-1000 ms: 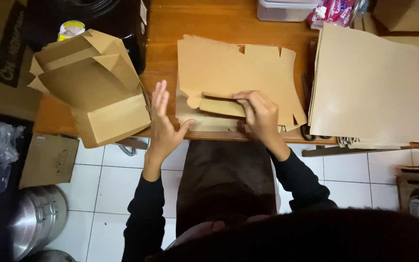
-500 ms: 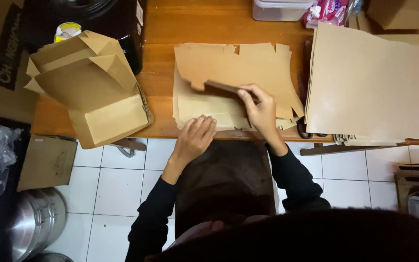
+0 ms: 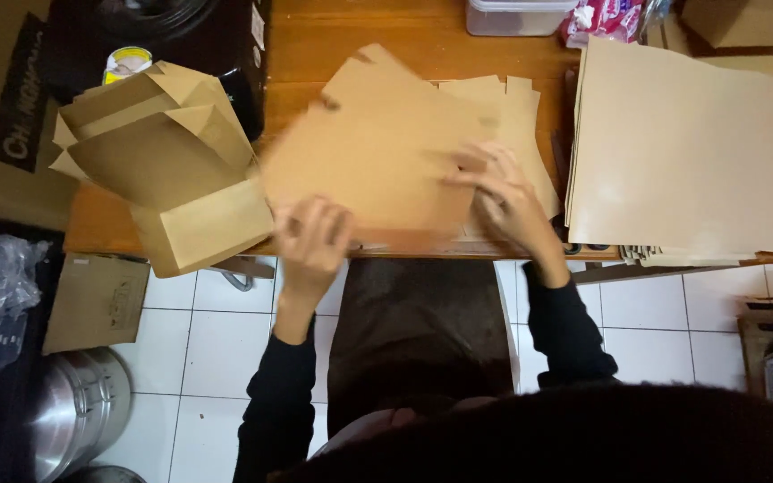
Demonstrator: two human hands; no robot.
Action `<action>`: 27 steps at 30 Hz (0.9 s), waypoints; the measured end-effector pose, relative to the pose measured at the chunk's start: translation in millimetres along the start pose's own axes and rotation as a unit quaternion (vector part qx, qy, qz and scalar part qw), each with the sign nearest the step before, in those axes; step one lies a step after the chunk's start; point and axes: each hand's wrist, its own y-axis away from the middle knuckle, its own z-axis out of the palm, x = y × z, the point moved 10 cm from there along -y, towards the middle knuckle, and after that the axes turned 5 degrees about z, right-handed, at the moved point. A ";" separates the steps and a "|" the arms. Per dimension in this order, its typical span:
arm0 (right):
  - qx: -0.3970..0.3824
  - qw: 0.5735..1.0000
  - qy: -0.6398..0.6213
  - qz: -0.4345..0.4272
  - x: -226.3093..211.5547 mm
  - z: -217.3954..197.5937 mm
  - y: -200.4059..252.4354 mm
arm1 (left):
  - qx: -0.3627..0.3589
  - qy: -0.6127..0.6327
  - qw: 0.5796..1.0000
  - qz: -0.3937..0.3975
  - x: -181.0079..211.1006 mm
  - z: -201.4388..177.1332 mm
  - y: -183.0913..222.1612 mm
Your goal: The person folds flat cardboard pieces into rectangular boxes by hand, tucking flaps and creasing edges to form the sides. After completing one box, they place it on a stack and begin folding another piece in the same manner.
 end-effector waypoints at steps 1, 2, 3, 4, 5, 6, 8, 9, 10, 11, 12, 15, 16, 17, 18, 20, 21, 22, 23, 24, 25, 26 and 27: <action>0.000 1.000 0.000 0.001 3.6 -4.0 7.7 | -0.001 0.001 1.000 0.000 9.7 1.1 -1.4; 0.007 0.999 0.040 0.017 10.4 -9.5 15.3 | -0.063 0.022 0.998 0.021 24.2 15.6 -2.5; 0.013 0.996 0.079 0.033 17.3 -15.5 22.9 | -0.125 0.042 0.990 0.042 39.3 29.9 -2.1; 0.013 0.996 0.082 0.035 11.0 -11.1 29.9 | -0.124 0.045 0.990 0.042 49.1 40.5 4.5; -0.017 0.996 0.079 0.039 6.1 -0.7 37.0 | -0.143 0.072 0.986 0.042 60.1 55.7 12.2; -0.047 0.995 0.074 0.046 0.5 11.3 47.1 | -0.165 0.101 0.980 0.042 72.3 68.9 22.2; -0.059 0.986 0.151 0.027 -1.4 22.8 61.2 | -0.182 0.138 0.973 0.039 79.8 75.7 16.5; -0.070 0.972 0.226 0.004 -4.2 30.8 68.5 | -0.197 0.171 0.965 0.034 83.8 80.3 14.1; -0.070 0.971 0.227 0.007 5.8 33.8 71.6 | -0.197 0.174 0.964 0.036 83.3 81.7 12.8; -0.075 0.966 0.247 -0.001 14.3 38.7 75.0 | -0.217 0.210 0.953 0.008 79.3 87.8 13.7; -0.081 0.961 0.264 -0.010 22.3 45.4 77.9 | -0.239 0.244 0.940 -0.022 74.5 92.8 16.2; -0.093 0.973 0.208 0.023 33.5 47.4 71.5 | -0.310 0.313 0.895 -0.066 63.6 108.8 15.0; -0.094 0.974 0.207 0.023 34.5 47.3 66.2 | -0.311 0.313 0.895 -0.067 57.6 110.8 5.4; -0.102 0.973 0.202 0.054 41.5 47.3 61.2 | -0.328 0.354 0.869 -0.114 48.3 117.8 0.4; -0.110 0.971 0.197 0.083 48.6 47.5 55.3 | -0.342 0.392 0.839 -0.159 38.6 124.9 -4.6; -0.160 0.954 0.156 0.200 73.9 45.7 46.9 | -0.416 0.355 0.819 -0.175 29.2 141.8 -7.2; -0.206 0.920 0.113 0.313 95.1 47.5 52.5 | -0.487 0.317 0.792 -0.188 24.4 153.3 -1.5; -0.206 0.920 0.113 0.313 90.6 46.6 46.9 | -0.486 0.316 0.793 -0.187 26.1 162.4 6.5; -0.208 0.911 0.109 0.338 90.3 45.5 44.5 | -0.468 0.289 0.819 -0.162 26.8 168.9 8.8; -0.210 0.902 0.106 0.362 90.1 44.4 41.1 | -0.448 0.260 0.844 -0.137 27.1 175.6 10.6; -0.209 0.903 0.107 0.360 87.8 40.5 45.0 | -0.446 0.259 0.846 -0.137 20.2 166.2 16.1; -0.170 0.933 0.082 0.307 76.6 32.8 38.5 | -0.395 0.284 0.859 -0.160 7.2 153.5 13.8; -0.129 0.957 0.057 0.252 64.9 23.5 33.4 | -0.343 0.308 0.868 -0.183 -6.4 140.7 12.0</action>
